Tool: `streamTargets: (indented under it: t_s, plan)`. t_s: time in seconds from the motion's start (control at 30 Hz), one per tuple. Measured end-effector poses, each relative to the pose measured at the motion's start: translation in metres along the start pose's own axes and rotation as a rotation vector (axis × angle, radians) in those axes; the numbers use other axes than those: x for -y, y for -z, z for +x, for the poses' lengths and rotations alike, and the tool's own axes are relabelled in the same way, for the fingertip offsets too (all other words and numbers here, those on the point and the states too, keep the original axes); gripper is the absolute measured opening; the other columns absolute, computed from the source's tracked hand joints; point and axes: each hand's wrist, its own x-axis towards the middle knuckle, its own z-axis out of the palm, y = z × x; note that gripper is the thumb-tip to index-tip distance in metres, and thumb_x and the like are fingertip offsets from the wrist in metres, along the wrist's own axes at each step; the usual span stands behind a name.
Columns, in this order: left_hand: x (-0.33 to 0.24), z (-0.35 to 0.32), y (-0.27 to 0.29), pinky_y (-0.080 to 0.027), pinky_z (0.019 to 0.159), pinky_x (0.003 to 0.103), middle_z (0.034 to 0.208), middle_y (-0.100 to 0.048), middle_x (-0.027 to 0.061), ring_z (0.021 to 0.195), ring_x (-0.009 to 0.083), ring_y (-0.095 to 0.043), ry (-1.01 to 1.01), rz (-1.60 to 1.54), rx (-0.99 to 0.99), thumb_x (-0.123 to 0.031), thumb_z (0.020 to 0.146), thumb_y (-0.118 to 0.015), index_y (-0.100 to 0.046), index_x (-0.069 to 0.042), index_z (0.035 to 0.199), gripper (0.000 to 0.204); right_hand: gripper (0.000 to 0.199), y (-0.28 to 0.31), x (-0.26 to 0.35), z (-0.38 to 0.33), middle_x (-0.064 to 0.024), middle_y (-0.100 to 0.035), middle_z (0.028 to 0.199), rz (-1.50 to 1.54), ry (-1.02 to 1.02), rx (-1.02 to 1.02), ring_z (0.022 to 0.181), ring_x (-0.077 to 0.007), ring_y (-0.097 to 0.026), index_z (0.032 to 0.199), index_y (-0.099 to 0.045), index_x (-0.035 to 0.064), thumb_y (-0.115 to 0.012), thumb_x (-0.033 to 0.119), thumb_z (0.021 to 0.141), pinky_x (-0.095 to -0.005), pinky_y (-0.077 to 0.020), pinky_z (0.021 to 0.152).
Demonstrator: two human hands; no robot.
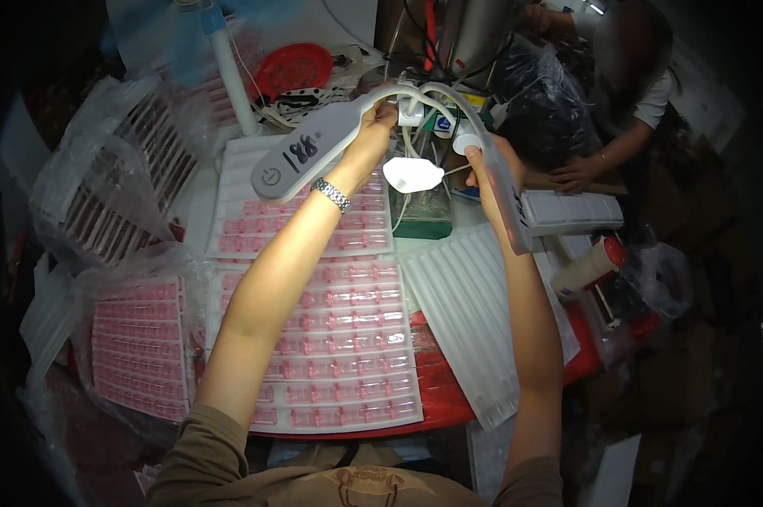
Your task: The person is inspecting and organizing small pink vials into plastic trays and then moving the trays into stacks.
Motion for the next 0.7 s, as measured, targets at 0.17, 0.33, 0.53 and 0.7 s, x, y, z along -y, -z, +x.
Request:
streamTargets:
  t_s: [0.17, 0.33, 0.53, 0.7]
  plan:
    - [-0.01, -0.014, 0.009, -0.048, 0.082, 0.025, 0.109, -0.058, 0.0148, 0.097, 0.0174, -0.058, -0.006, 0.13, -0.049, -0.007, 0.088, -0.053, -0.035, -0.002, 0.131, 0.047, 0.053, 0.027, 0.037, -0.042, -0.0078, -0.05, 0.101, -0.538, 0.379, -0.146, 0.086, -0.0105, -0.052, 0.123, -0.046, 0.002, -0.066, 0.031, 0.083, -0.029, -0.042, 0.077]
    - [-0.011, -0.049, 0.044, -0.046, 0.082, 0.028, 0.106, -0.061, 0.0127, 0.092, 0.0166, -0.058, -0.099, 0.119, -0.125, -0.008, 0.09, -0.049, -0.039, -0.004, 0.129, 0.041, 0.059, 0.015, 0.084, -0.095, -0.005, -0.051, 0.093, -0.166, 0.62, 0.002, 0.083, -0.0095, -0.051, 0.127, -0.041, 0.0011, -0.068, 0.029, 0.082, -0.0256, -0.0416, 0.074]
    - [0.001, -0.078, 0.086, -0.044, 0.072, 0.028, 0.098, -0.065, 0.0071, 0.083, 0.0127, -0.058, 0.22, 0.094, -0.188, -0.016, 0.092, -0.047, -0.045, -0.006, 0.125, 0.034, 0.043, 0.005, 0.126, -0.084, -0.0032, -0.059, 0.086, -0.345, 0.406, -0.047, 0.073, -0.0056, -0.052, 0.119, -0.05, 0.0004, -0.064, 0.025, 0.086, -0.019, -0.0424, 0.065]
    - [-0.012, -0.098, 0.113, -0.042, 0.07, 0.022, 0.097, -0.064, 0.0045, 0.079, 0.0102, -0.057, 0.255, 0.084, -0.27, -0.018, 0.094, -0.046, -0.055, -0.009, 0.117, 0.027, 0.024, 0.016, 0.171, -0.047, -0.004, -0.065, 0.088, -0.411, 0.598, -0.075, 0.08, -0.0061, -0.058, 0.103, -0.063, 0.0018, -0.064, 0.019, 0.086, -0.0192, -0.0446, 0.072]
